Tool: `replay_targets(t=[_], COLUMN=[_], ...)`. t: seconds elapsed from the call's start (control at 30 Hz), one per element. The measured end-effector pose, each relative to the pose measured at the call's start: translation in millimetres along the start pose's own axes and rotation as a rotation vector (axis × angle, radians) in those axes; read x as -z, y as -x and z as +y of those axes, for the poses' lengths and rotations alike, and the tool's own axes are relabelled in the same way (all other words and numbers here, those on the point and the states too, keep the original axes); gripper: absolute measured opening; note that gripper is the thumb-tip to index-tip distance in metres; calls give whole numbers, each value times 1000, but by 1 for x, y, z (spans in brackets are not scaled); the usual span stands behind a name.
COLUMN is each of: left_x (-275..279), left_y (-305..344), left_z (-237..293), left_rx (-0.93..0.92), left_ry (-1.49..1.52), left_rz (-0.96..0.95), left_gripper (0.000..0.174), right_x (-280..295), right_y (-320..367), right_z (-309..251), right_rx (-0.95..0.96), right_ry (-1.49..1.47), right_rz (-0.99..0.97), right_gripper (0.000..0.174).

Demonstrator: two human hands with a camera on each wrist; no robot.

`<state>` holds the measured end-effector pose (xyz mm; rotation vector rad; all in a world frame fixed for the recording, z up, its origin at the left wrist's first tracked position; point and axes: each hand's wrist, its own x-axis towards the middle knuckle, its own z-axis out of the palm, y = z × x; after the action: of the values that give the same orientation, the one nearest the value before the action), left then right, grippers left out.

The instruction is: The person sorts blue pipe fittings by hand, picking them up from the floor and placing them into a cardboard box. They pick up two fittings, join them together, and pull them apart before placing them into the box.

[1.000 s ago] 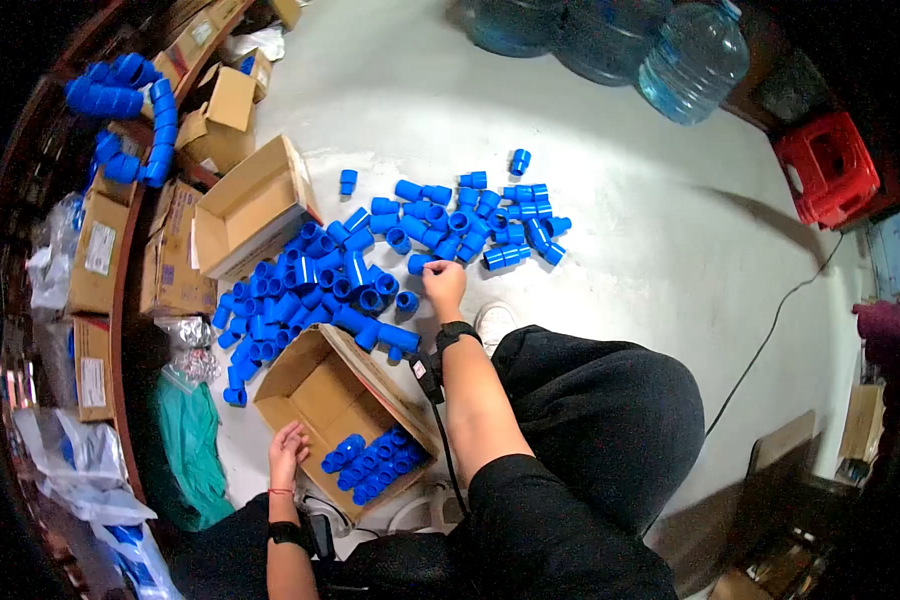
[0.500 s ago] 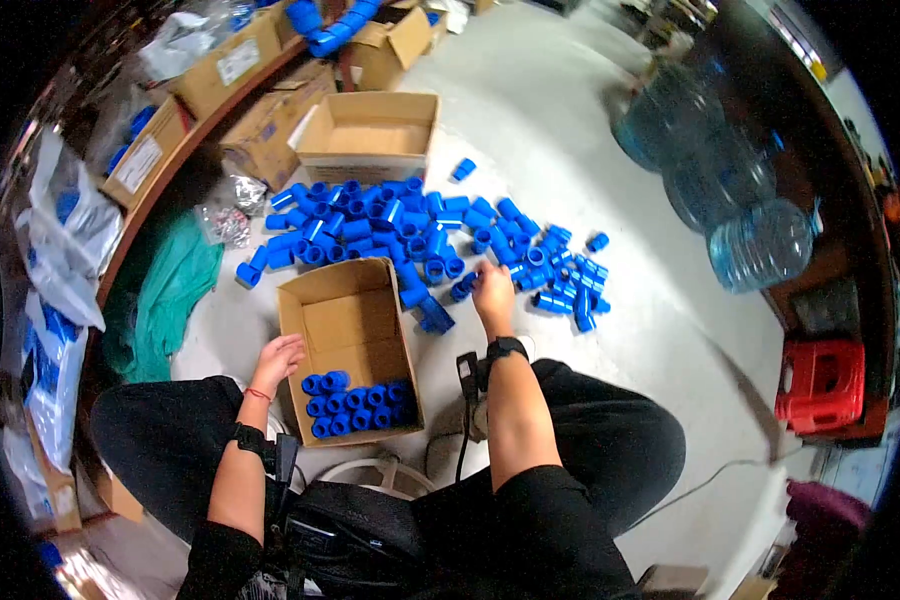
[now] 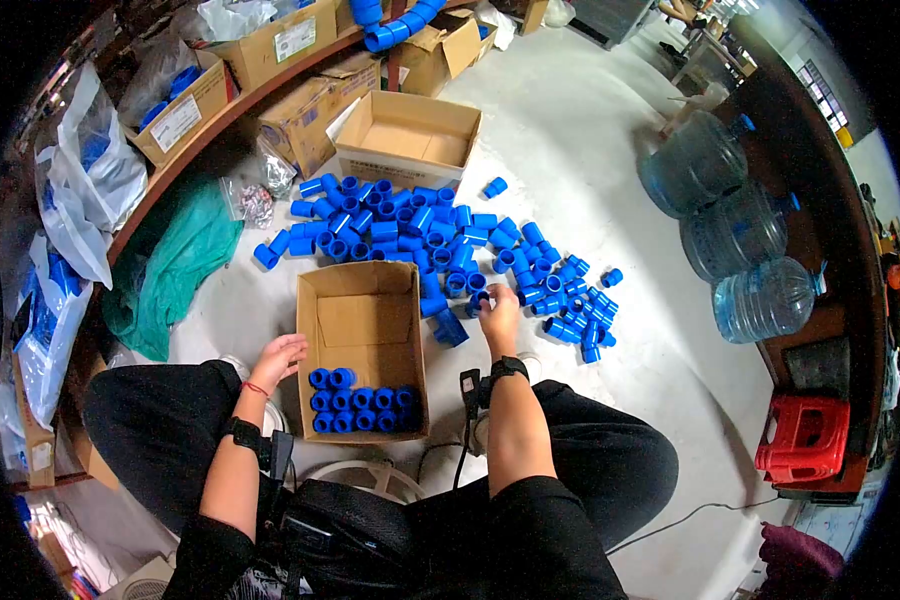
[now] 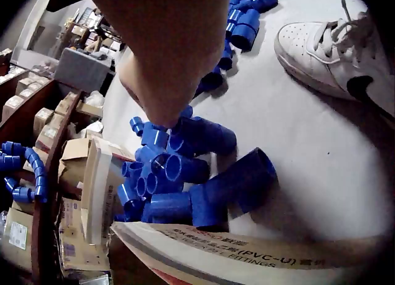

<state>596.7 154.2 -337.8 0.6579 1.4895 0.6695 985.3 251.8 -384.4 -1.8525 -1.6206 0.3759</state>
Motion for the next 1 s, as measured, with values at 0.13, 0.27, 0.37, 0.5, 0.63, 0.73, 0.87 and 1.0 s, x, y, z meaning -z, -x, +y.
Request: replay_targets(t=[0.13,0.27,0.37,0.5,0.63,0.73,0.87,1.0], left_x=[-3,-4,-3,-4,-5,-5,-5,-6], left_y=[5,14,14,14,14,13,12,13], left_z=[5,8,9,11,12,13,13,13], left_rx=[16,2,11,26,29,35,41,38], left_ry=[10,42,45,54,69,69,70,67], left_rz=[-7,-44,-65,-67,-76,-83,-84,-78], left_gripper=[29,32,34,34,34,34,34,34], right_x=[-10,-28,-25,-29,-37,-40,-45,-54], right_y=[2,2,2,-2,-5,-5,-1,1], right_z=[16,36,20,15,12,13,19,32], right_rx=[-251,-733,-946,-1013,-1028,-1014,-947,-907], right_ry=[-113,-401,-707,-908,-1013,-1025,-1054,-1243], right_rz=[128,-12,-124,-225,-211,-187,-140,-107], right_gripper=[27,54,66,64,61,55,48,44])
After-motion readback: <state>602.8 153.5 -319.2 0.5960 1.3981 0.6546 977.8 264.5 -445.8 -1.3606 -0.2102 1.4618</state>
